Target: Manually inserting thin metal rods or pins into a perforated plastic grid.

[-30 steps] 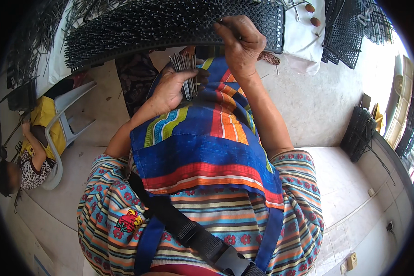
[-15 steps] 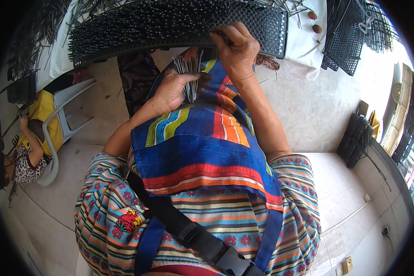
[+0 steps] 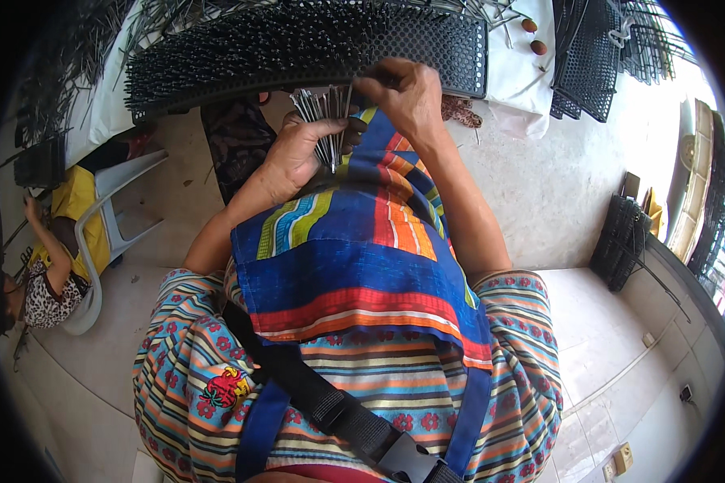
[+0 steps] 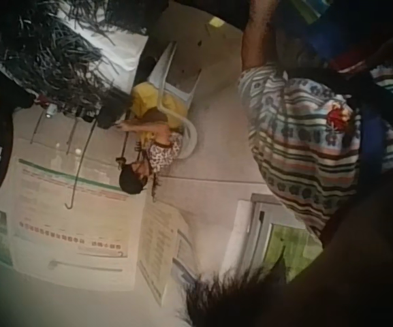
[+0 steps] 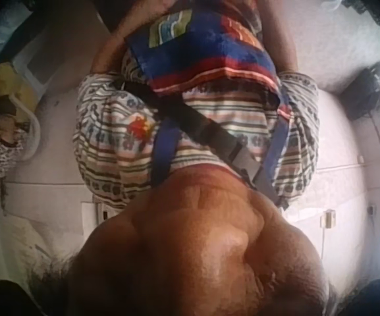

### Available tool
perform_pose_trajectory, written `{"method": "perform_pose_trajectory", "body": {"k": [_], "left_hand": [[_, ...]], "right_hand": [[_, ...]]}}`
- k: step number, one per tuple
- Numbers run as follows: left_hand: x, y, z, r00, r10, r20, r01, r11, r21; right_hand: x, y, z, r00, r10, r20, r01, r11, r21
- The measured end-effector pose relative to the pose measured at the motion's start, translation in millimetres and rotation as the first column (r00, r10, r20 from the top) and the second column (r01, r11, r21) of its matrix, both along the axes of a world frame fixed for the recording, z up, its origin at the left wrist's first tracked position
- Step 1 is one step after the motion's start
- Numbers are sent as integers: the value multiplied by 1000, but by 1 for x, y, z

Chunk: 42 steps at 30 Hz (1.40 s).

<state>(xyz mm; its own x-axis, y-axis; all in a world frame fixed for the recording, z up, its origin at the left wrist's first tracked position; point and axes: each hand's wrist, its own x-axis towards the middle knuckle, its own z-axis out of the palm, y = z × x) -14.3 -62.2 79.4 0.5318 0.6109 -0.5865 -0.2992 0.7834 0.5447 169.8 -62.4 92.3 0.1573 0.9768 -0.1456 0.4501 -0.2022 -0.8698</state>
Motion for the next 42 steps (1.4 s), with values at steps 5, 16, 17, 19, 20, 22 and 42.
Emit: {"method": "perform_pose_trajectory", "body": {"k": [5, 16, 17, 19, 20, 22, 42], "left_hand": [[-7, 15, -2, 998, -64, 28, 64, 998, 6], [-19, 7, -21, 991, -3, -136, -8, 997, -80], [-20, 6, -22, 990, -38, -138, 25, 995, -101], [-21, 4, -25, 987, -78, -141, 61, 990, -124], [-22, 3, -24, 986, -98, -134, 82, 989, -120], [-23, 1, -26, 985, -117, -129, 102, 988, -117], [-26, 11, -19, 995, -92, -24, 93, 992, 84]], "right_hand": [[-18, -3, -22, 869, -38, -494, -70, 978, -198], [-13, 9, -26, 801, -279, -530, 444, 871, 212], [-15, 11, -28, 798, -284, -532, 449, 868, 210], [-19, 20, -35, 838, -254, -483, 456, 811, 366], [-20, 22, -37, 879, -248, -407, 416, 816, 402], [-19, 22, -39, 919, -233, -318, 361, 821, 443], [53, 12, -21, 788, -477, 389, 225, 812, 539]]}}
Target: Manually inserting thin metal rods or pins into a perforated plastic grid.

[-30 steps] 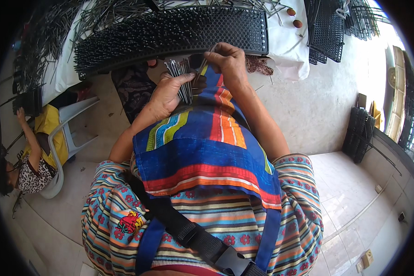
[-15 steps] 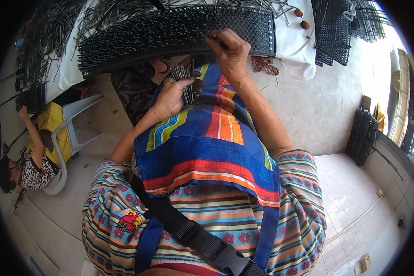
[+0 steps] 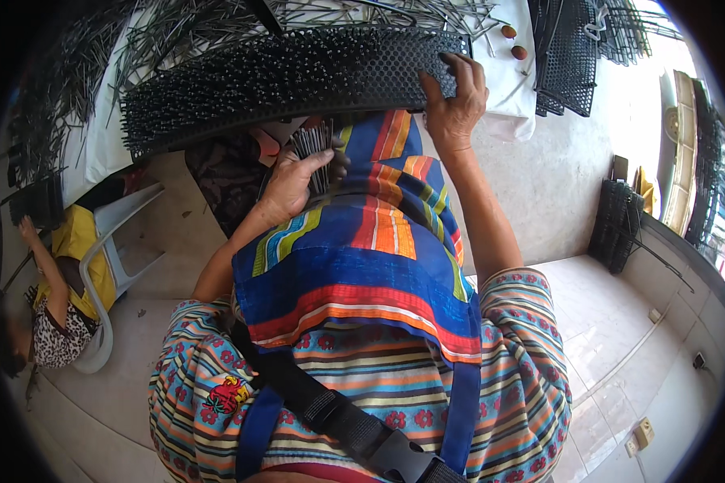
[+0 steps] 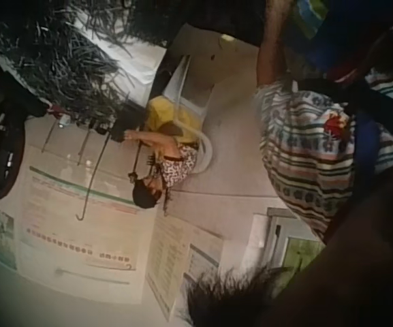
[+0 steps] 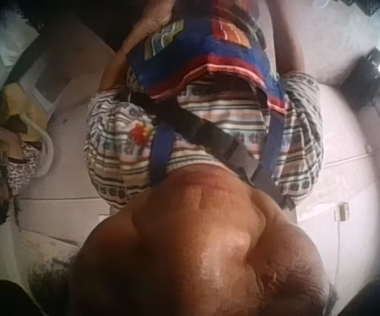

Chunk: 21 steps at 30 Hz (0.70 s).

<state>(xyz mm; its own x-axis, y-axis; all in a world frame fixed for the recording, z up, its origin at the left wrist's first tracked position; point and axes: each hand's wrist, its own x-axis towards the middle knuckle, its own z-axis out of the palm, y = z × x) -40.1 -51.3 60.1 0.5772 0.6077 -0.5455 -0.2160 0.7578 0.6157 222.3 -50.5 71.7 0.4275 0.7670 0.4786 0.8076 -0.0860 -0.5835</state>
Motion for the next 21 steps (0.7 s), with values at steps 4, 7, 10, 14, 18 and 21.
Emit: {"method": "perform_pose_trajectory", "body": {"k": [4, 7, 10, 14, 18, 21], "left_hand": [[-1, -11, -23, 975, -220, 10, 219, 974, 62], [-21, 0, -18, 968, -246, -49, 249, 966, 76], [-29, -1, -12, 993, -107, -48, 113, 984, 136], [-27, 13, 1, 990, -133, -56, 143, 953, 269], [-7, 18, 25, 985, -160, -65, 172, 940, 293], [16, 18, 35, 988, -157, -10, 156, 969, 192]], "right_hand": [[94, -3, -62, 871, -398, -289, 258, 870, -419], [91, 5, -52, 731, -350, -586, 4, 860, -510], [84, 9, -33, 671, -412, -616, 6, 834, -551], [76, 2, -36, 611, -439, -658, 27, 843, -538], [42, 4, -29, 568, -431, -701, 28, 862, -506], [40, 2, -44, 666, -422, -615, 40, 843, -536]]}}
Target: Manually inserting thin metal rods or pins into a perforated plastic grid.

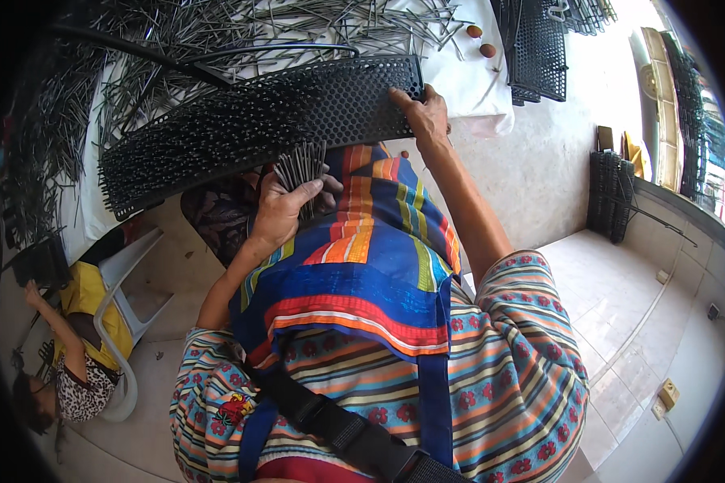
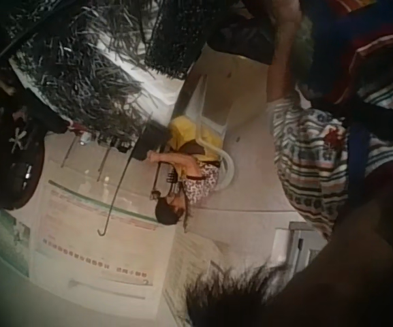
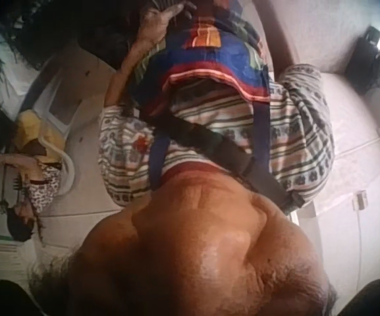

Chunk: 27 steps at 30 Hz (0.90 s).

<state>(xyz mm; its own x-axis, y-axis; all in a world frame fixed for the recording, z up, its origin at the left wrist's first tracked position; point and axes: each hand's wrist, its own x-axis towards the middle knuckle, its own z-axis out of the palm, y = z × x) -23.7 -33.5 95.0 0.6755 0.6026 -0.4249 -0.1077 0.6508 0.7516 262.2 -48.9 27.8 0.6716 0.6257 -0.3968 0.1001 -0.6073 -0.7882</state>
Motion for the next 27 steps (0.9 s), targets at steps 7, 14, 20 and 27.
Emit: {"method": "perform_pose_trajectory", "body": {"k": [7, 14, 20, 27], "left_hand": [[68, -1, 1, 989, 137, -55, -147, 958, -247], [111, -6, 10, 984, 133, -114, -159, 954, -253], [131, -7, 10, 988, 106, -109, -133, 952, -277], [134, 7, 2, 918, 350, -189, -386, 896, -219]], "right_hand": [[-4, -11, 16, 788, 222, 574, -279, 960, 13], [-10, -32, 64, 871, 398, -287, -325, 906, 270], [8, -28, 60, 738, 335, -586, -162, 931, 328], [23, -7, 69, 903, 280, -325, -105, 879, 466]]}}
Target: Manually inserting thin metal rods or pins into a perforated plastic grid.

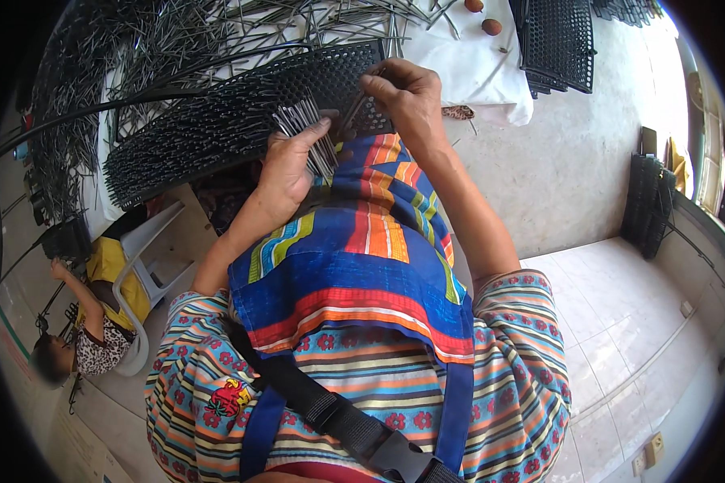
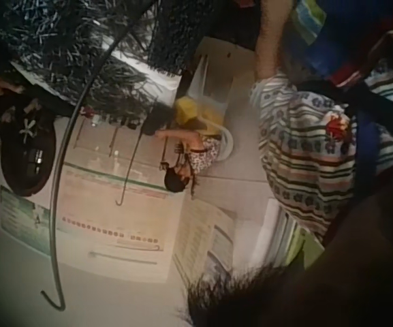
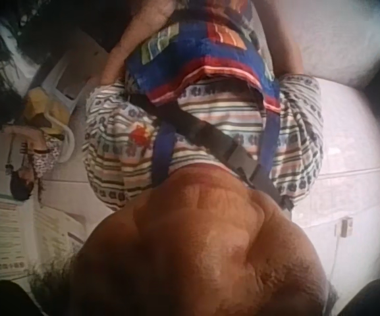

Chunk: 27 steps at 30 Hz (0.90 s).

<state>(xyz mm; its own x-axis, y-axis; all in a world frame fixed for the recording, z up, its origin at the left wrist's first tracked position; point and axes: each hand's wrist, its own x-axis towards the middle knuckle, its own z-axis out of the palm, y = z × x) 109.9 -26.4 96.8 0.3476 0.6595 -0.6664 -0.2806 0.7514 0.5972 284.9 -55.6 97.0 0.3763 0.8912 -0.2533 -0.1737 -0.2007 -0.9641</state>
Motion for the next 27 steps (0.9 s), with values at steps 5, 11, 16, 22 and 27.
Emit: {"method": "perform_pose_trajectory", "body": {"k": [5, 11, 16, 22, 27], "left_hand": [[-4, 7, -2, 992, -111, -59, 110, 994, -14], [-7, 10, -9, 992, -123, -8, 124, 992, 3], [-7, 9, -16, 995, -101, -26, 101, 995, -2], [-7, 12, -13, 995, -96, 16, 96, 995, -8], [-8, 15, -14, 996, -63, 56, 65, 997, -36]], "right_hand": [[3, 29, -11, 956, -256, 143, 177, 892, 416], [2, 49, -17, 743, -235, 627, -102, 886, 453], [-1, 55, -12, 668, -210, 714, -156, 898, 411], [-7, 54, -18, 575, -117, 810, -164, 953, 255], [-10, 47, -18, 567, -152, 809, -101, 962, 252]]}}
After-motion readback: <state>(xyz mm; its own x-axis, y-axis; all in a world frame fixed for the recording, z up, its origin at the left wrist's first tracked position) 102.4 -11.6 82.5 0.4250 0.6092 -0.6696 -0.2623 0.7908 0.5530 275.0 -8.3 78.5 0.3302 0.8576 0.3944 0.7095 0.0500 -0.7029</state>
